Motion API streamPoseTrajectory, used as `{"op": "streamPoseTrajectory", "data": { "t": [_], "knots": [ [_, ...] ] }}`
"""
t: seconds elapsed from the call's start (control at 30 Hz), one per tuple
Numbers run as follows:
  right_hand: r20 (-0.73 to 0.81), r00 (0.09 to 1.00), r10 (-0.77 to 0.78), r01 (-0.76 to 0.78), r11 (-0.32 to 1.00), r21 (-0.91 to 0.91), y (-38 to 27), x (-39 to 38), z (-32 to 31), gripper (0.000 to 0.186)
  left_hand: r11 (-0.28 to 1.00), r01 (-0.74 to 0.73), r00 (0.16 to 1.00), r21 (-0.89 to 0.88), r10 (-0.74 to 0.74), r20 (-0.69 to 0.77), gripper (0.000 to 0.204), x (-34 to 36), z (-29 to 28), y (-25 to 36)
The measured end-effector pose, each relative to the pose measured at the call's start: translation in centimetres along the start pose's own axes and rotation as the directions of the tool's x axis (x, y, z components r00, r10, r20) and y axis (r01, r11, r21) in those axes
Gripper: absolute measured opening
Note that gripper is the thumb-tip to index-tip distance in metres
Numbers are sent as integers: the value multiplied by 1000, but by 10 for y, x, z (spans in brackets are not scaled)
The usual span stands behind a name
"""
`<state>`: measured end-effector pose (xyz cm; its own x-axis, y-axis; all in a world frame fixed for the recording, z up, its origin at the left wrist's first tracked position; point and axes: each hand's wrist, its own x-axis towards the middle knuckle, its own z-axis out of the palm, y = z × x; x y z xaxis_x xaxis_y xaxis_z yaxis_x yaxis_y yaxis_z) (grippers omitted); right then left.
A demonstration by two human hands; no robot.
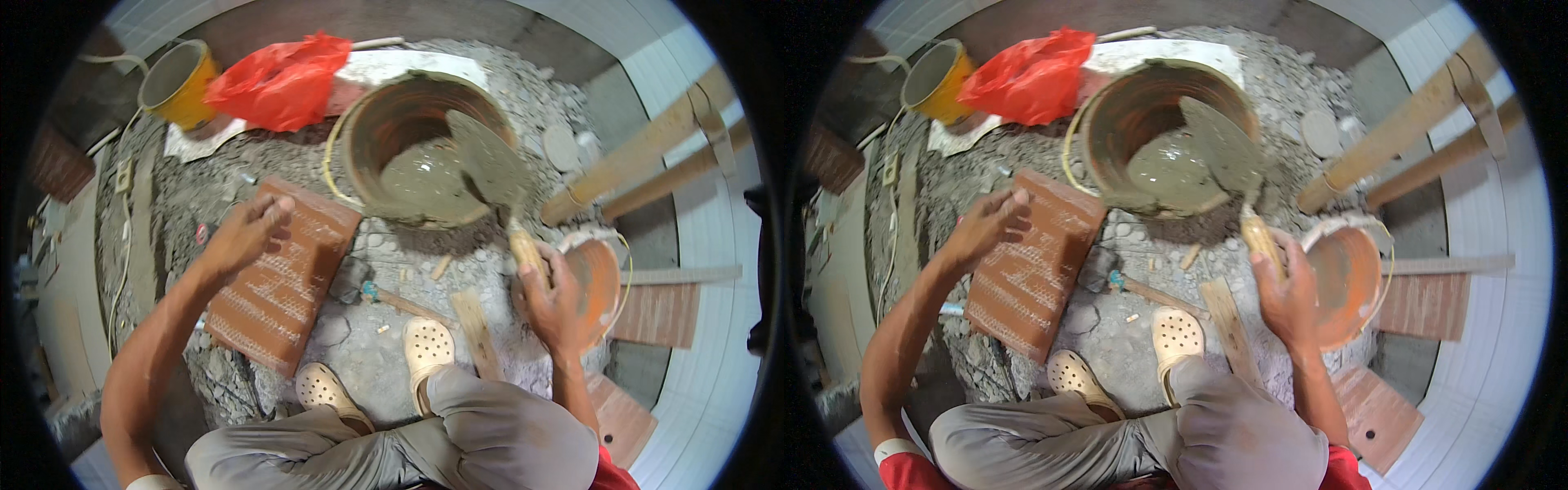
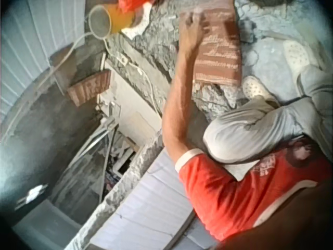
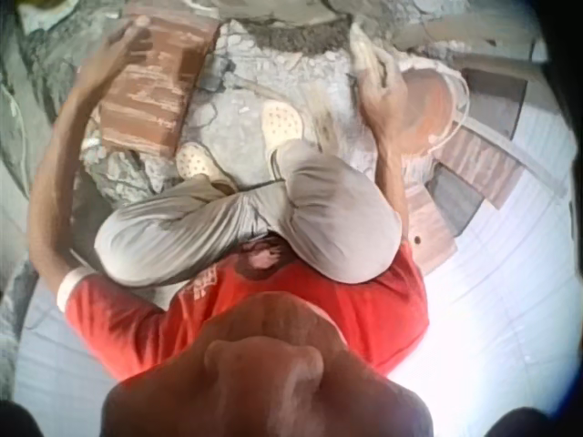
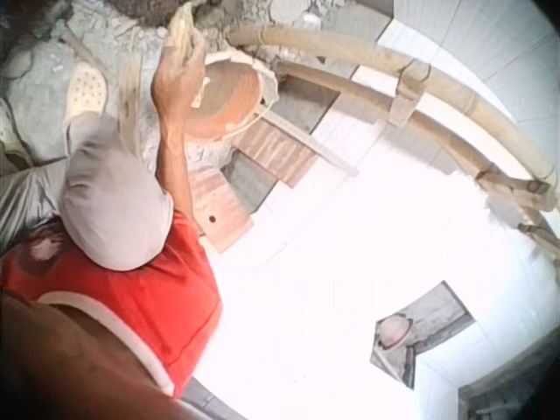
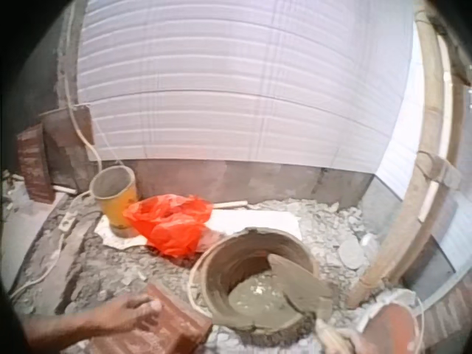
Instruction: The person mixes cement in a bucket, scoops it onto a tile, and spreads it evenly with a trowel. They then lift the tile and press it against a wall to install it.
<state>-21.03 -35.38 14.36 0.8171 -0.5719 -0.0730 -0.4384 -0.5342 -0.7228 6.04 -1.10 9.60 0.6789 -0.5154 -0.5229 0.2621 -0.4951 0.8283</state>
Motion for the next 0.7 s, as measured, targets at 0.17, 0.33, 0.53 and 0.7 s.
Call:
{"op": "streamPoseTrajectory", "data": {
  "t": [0.17,0.33,0.53,0.7],
  "knots": [
    [-123,972,-198,178,971,-157,26,-7,26,50,981,8,997,-192,-23,-74,59,75,45,9],
    [-53,993,-109,107,993,-43,35,-13,40,49,931,119,984,-345,-157,-83,61,87,79,-3],
    [-43,999,-33,30,996,-82,25,-15,35,46,901,99,994,-421,-113,-7,62,83,86,-6],
    [-41,990,-133,128,986,-111,23,-2,30,41,877,159,986,-453,-164,28,62,84,75,-13]
  ]
}}
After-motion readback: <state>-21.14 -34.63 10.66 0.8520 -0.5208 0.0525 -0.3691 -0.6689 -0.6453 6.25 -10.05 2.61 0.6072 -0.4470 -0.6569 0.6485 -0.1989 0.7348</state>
